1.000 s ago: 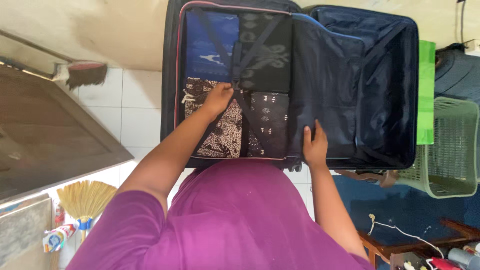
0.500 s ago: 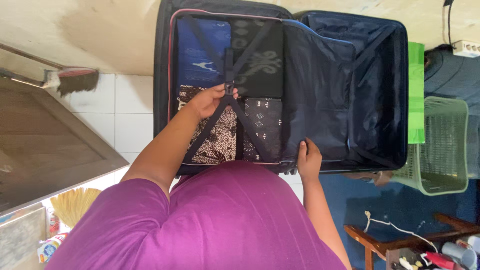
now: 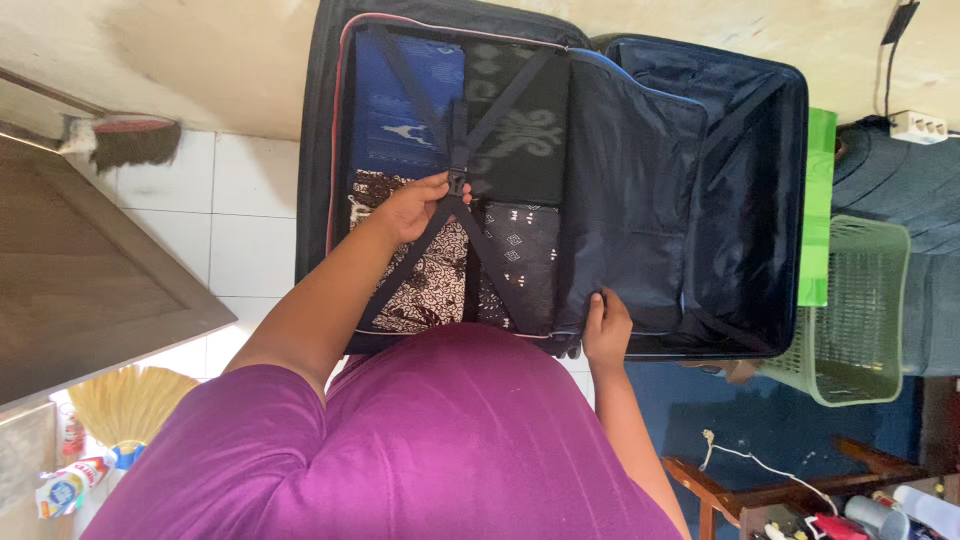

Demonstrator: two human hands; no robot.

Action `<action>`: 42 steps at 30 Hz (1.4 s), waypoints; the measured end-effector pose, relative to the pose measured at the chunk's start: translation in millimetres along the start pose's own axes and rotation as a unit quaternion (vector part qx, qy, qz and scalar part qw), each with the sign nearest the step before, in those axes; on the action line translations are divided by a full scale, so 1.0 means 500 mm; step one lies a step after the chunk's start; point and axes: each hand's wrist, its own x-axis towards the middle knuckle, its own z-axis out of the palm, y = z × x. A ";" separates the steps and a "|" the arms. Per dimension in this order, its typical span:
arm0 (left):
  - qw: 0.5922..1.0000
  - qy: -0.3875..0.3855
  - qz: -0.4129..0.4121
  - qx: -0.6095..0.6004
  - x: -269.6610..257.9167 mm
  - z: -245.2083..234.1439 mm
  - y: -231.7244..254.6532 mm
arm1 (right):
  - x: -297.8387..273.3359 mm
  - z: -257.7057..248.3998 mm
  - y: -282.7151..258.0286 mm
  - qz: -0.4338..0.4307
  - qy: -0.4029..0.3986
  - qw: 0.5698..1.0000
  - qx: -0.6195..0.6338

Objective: The person unzips a suitcase and removes several folded garments, placing them one by one into a plastic laundry basket.

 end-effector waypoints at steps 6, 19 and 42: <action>1.000 -0.007 0.019 -0.023 0.009 -0.002 -0.014 | -0.001 0.002 0.002 -0.005 -0.005 1.000 0.015; 0.998 0.034 0.030 -0.036 0.002 0.021 -0.016 | 0.000 0.006 0.021 0.023 -0.014 1.000 0.010; 0.994 0.050 0.071 -0.065 -0.002 0.026 -0.031 | 0.000 -0.004 0.013 0.024 -0.026 0.999 0.040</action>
